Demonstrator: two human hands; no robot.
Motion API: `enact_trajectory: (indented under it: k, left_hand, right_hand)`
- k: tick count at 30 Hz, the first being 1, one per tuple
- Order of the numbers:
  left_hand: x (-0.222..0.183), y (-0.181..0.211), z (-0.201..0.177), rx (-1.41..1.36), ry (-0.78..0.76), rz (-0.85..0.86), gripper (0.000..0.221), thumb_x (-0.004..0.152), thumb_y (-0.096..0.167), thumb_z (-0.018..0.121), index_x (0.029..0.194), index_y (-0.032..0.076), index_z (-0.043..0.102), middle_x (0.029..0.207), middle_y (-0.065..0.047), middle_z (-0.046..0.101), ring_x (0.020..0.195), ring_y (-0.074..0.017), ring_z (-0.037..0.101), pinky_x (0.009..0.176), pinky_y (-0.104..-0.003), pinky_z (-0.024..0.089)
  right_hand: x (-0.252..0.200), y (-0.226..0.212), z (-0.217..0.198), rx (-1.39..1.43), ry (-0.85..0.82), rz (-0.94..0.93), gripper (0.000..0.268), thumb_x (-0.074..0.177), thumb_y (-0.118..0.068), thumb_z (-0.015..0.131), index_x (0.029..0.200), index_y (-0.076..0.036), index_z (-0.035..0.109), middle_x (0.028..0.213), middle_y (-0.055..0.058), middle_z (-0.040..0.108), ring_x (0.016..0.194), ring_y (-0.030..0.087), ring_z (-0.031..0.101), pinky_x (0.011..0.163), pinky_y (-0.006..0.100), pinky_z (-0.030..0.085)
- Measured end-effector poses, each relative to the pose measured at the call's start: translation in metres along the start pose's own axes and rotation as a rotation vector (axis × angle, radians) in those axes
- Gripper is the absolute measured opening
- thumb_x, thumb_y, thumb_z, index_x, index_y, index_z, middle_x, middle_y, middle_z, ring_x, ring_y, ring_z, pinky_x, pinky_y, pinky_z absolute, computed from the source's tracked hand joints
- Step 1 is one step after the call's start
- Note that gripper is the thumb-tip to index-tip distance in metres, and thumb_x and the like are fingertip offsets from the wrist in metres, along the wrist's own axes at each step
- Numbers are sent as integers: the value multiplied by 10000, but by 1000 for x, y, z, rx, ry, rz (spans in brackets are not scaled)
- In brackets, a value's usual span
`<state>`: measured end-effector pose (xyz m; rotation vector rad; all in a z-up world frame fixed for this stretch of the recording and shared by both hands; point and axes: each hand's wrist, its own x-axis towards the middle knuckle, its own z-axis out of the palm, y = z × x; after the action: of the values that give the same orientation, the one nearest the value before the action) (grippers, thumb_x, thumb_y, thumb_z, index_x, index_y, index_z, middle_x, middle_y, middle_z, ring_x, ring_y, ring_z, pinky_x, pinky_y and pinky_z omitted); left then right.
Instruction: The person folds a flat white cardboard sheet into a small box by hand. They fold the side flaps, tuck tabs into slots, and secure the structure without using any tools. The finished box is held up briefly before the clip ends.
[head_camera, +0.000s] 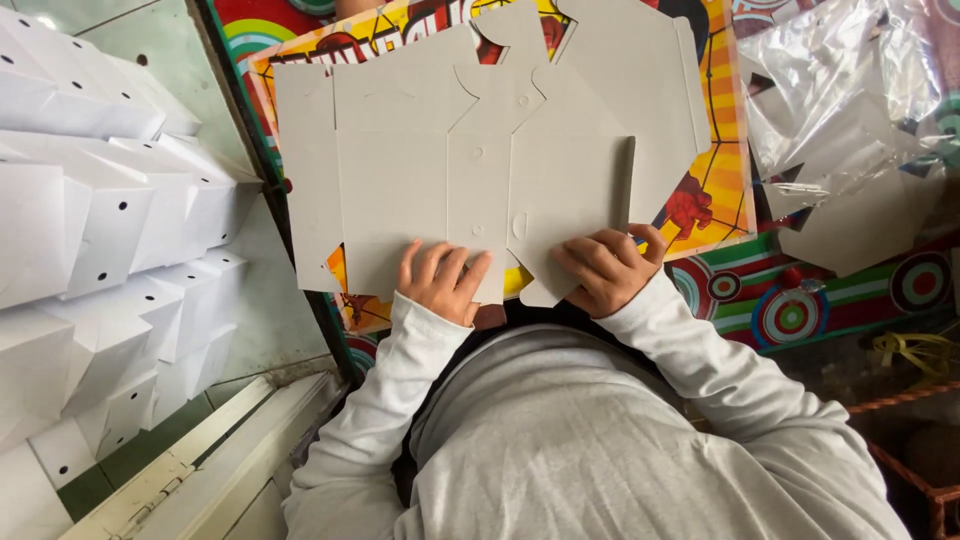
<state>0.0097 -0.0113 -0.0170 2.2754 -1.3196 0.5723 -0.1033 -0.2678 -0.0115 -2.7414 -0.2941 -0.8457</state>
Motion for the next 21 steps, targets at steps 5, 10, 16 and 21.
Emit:
enact_trajectory:
  k: [5, 10, 16, 21]
  left_hand:
    - [8, -12, -3, -124, -162, 3, 396, 738, 215, 684, 1131, 171, 707, 1128, -50, 643, 1130, -279, 595, 1049, -563, 394]
    - [48, -20, -38, -286, -420, -45, 545, 615, 239, 821, 1137, 127, 709, 1138, -61, 660, 1141, -290, 562, 1059, -553, 358]
    - [76, -32, -28, -374, -718, -183, 662, 836, 742, 629, 1073, 135, 748, 1065, -28, 676, 1082, -258, 571, 1042, -527, 355]
    - [87, -20, 42, -143, -420, -118, 602, 600, 677, 832, 906, 219, 587, 997, 0, 485, 1120, -289, 449, 1012, -562, 306]
  right_hand:
    - [9, 0, -7, 38, -20, 64, 258, 815, -90, 630, 995, -190, 785, 947, 6, 677, 889, 222, 581, 1035, 528, 333]
    - [-5, 7, 12, 88, 17, 238, 112, 954, -225, 725, 1038, -161, 764, 725, -7, 607, 726, 201, 566, 1109, 533, 302]
    - [18, 3, 9, -16, -162, 427, 650, 1023, -497, 638, 1504, -70, 541, 830, 47, 608, 837, 260, 572, 1027, 567, 331]
    - [29, -1, 9, -145, -78, 464, 695, 1027, -694, 417, 1496, -206, 571, 1371, 150, 503, 1344, 371, 316, 1142, 624, -9]
